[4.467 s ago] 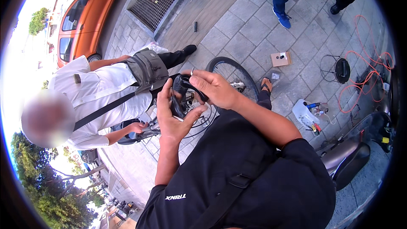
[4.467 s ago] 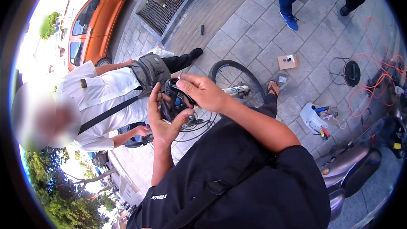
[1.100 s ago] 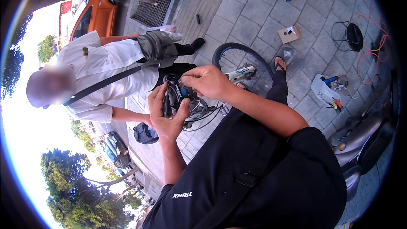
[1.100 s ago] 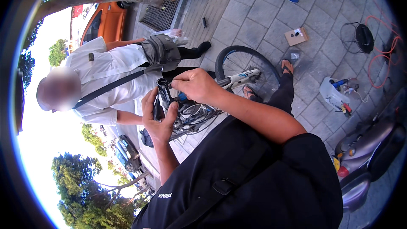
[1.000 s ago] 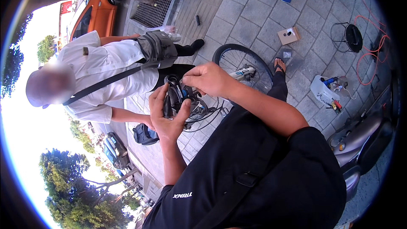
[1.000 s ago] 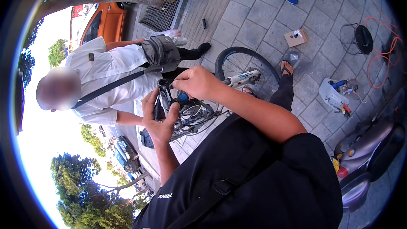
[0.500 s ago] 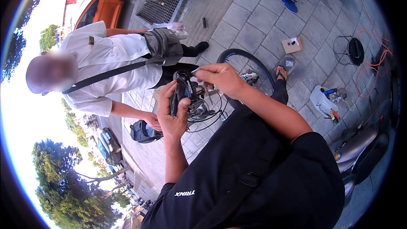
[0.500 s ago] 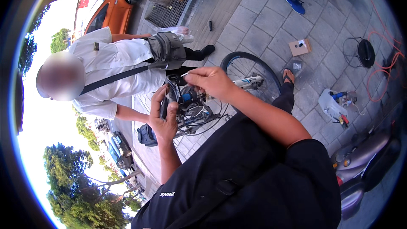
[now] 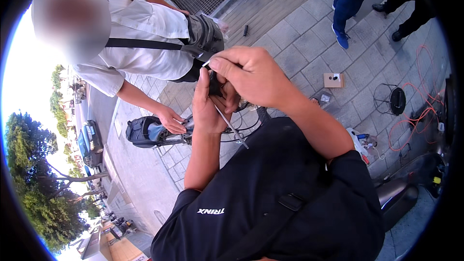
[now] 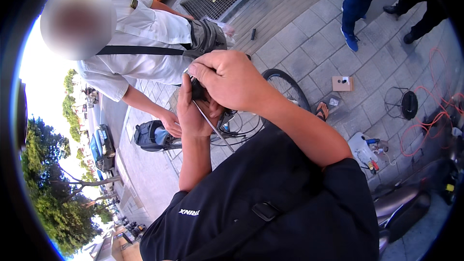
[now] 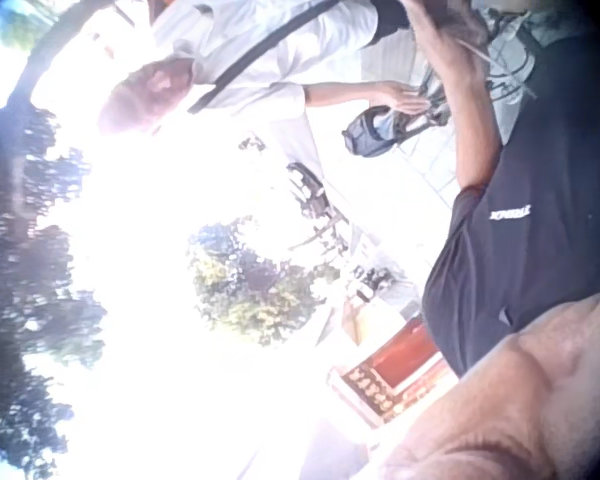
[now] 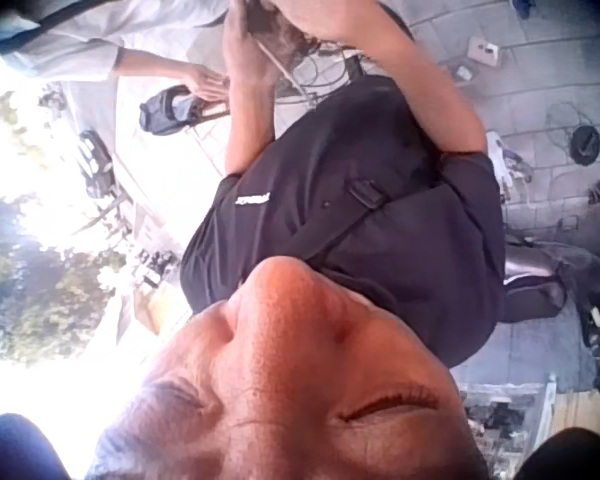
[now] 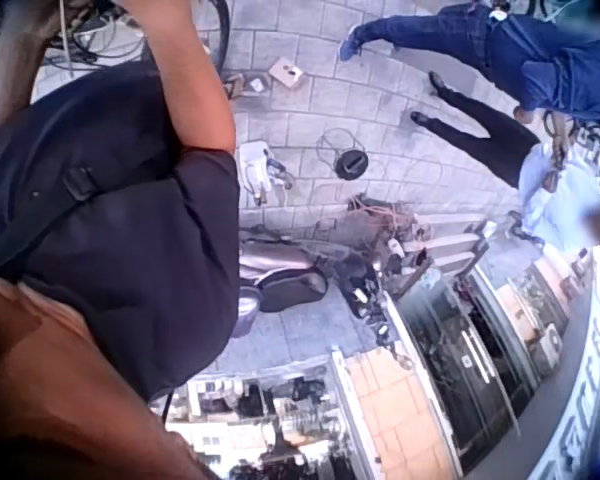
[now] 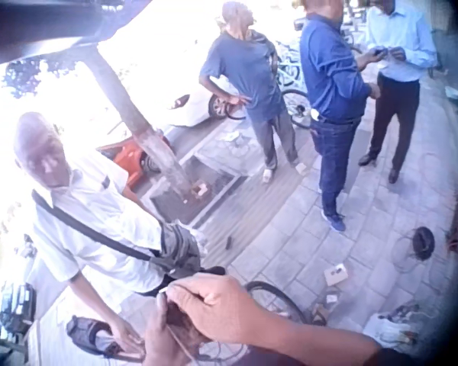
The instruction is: The person repairs a bicycle handlebar on a sidewalk, using a screwdriver to tighten components and adjusting the grip and brake lever. The person works on the handlebar stem and brake assembly while several bystanders observe.
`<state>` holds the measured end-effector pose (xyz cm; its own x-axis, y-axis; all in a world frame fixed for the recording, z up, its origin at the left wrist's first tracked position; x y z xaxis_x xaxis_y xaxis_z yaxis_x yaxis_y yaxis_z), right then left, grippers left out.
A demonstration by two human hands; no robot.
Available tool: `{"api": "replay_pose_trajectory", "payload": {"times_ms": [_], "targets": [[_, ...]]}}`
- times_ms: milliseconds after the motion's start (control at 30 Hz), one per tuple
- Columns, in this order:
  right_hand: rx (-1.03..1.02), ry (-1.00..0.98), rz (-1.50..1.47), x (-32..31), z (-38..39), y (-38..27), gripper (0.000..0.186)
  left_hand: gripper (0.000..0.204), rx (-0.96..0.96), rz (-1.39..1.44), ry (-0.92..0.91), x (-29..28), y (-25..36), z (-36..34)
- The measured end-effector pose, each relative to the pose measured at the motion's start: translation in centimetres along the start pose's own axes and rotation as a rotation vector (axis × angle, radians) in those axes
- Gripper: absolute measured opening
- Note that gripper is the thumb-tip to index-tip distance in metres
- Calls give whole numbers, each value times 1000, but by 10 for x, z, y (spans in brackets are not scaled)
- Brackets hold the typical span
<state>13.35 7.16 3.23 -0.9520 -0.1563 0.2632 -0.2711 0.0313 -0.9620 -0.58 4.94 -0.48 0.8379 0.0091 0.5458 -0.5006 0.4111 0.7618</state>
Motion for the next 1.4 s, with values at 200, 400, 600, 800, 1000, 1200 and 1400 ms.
{"api": "replay_pose_trajectory", "payload": {"times_ms": [200, 400, 600, 800, 1000, 1200, 1400], "targets": [[-182, 69, 411, 36, -10, -13, 34, 38, 187, -55, 85, -18, 21, 7], [-219, 13, 623, 51, 32, -24, 38, 39, 301, 209, 44, -37, 38, 7], [-7, -138, 499, 64, 60, 25, 31, 40, 505, 44, -34, -19, 52, 9], [-91, -97, 471, 32, 70, -10, 21, 71, 513, -220, -133, -12, 30, 0], [-429, 67, 479, -23, 90, -17, 18, 97, 276, -129, -169, 4, 16, -9], [-224, 343, 408, -113, 93, 16, 19, 51, 194, -61, -120, 8, 25, -22], [123, 253, -106, -154, 72, 88, 23, 40, 181, -210, -23, 11, 17, -29]]}}
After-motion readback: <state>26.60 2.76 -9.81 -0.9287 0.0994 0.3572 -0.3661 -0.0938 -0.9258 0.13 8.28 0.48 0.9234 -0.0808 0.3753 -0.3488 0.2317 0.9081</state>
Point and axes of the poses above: each hand's wrist, its own z-axis away from the middle knuckle, its own x-axis out of the palm, y = z × x, the point moved 8 cm from there along -z, towards the middle knuckle, and after that the axes turned 2 degrees about z, right-handed, at the moved point
